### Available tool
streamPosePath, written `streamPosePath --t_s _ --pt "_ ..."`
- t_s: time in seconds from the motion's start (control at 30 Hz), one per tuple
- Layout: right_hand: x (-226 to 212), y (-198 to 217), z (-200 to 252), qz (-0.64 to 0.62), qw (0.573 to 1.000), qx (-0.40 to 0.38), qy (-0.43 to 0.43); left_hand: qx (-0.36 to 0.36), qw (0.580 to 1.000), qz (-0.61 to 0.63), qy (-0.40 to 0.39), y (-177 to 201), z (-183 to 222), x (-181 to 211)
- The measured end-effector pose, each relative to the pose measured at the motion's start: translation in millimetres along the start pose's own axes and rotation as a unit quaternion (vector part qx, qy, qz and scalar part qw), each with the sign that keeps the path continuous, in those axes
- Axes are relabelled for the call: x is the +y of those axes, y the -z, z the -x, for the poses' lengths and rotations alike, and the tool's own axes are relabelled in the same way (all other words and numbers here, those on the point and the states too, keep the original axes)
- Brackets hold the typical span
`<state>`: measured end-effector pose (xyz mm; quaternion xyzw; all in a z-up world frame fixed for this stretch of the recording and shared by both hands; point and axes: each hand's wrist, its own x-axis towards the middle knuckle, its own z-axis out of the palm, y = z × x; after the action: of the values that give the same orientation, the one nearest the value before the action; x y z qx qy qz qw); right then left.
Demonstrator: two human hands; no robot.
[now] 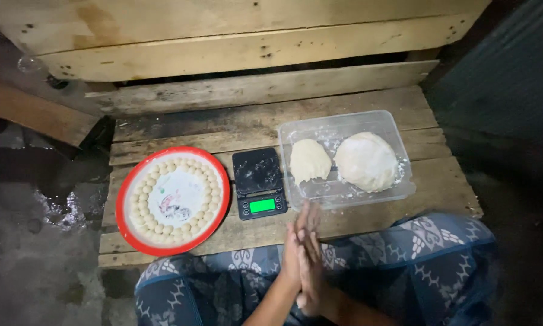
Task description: Pinching pieces of dough, weighing them on a digital scale, and rolling them into small balls
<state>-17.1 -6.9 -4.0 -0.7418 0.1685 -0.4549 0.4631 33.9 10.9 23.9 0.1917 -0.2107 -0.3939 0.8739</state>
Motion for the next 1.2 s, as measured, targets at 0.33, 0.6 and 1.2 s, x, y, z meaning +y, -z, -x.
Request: streamPosePath --t_s 0.33,0.6,1.2 --pt "33.2 5.4 18.4 0.075 0.996 -0.046 -0.022 0.127 0.975 -0.182 -0.021 113.4 32.0 -93.4" --pt "62.3 12.6 48.9 0.133 0.989 -0.062 -0.032 0.018 0.970 -0.244 -0.006 115.4 52.2 -112.2" --pt "132.5 22.3 64.2 0.303 0.946 -0.082 -0.077 0.119 0.993 -0.010 -0.014 4.1 18.0 -50.0"
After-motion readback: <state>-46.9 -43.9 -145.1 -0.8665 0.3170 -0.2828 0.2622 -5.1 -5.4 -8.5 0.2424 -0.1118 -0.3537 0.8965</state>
